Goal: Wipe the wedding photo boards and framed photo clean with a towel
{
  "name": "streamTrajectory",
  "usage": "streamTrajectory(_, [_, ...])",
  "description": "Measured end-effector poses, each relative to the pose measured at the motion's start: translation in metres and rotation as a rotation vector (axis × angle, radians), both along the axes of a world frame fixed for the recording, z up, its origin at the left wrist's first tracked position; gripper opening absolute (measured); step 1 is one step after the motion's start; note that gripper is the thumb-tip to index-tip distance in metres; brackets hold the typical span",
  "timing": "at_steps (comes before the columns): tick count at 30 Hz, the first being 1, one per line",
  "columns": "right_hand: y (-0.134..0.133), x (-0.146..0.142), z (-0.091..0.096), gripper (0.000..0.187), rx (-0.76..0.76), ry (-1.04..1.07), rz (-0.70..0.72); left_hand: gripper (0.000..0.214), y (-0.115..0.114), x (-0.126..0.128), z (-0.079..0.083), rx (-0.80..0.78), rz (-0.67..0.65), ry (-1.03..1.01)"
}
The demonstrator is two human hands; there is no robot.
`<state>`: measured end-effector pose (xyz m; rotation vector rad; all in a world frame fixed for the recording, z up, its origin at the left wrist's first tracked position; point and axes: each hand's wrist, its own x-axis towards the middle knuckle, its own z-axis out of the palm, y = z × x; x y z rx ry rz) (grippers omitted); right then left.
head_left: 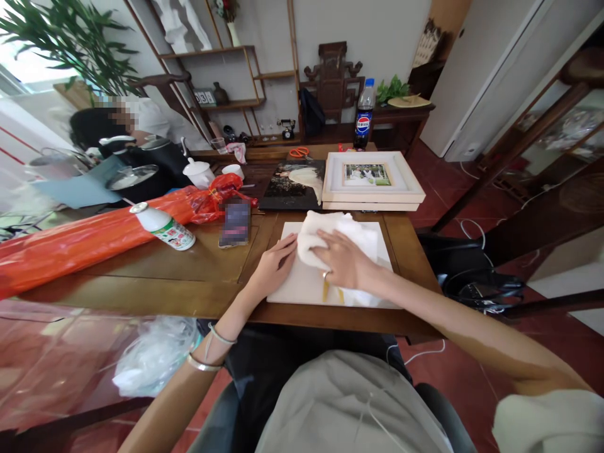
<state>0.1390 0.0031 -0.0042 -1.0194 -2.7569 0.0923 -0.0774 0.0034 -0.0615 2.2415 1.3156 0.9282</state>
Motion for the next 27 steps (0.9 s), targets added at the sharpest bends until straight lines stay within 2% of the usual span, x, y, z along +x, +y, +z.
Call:
streamTrajectory(4, [0.025,0.030,-0.001,0.046,0.012,0.045,-0.134,0.043,0.000,0.001,-0.001,0.011,0.018,0.020])
streamTrajectory(8, [0.018,0.068,0.005,0.044,-0.015,-0.034,-0.224,0.043,0.000,0.002,-0.001,0.013,0.021,0.012])
streamTrajectory(11, [-0.012,0.084,0.015,0.043,-0.084,-0.077,-0.213,0.043,-0.001,0.002,0.000,0.012,0.026,0.011])
streamTrajectory(15, [-0.074,0.082,0.034,0.047,-0.211,-0.029,0.001,0.043,-0.002,0.003,0.002,0.004,0.024,0.024])
streamTrajectory(18, [-0.098,0.076,0.043,0.049,-0.221,0.024,0.063,0.044,-0.003,0.003,0.003,0.002,0.026,0.037])
streamTrajectory(21, [-0.078,0.075,0.037,0.046,-0.230,0.050,0.030,0.044,-0.002,0.002,0.003,0.005,0.029,0.041])
streamTrajectory(27, [0.002,0.084,-0.008,0.024,-0.040,0.081,-0.089,0.044,-0.001,0.001,0.000,0.022,0.021,0.038])
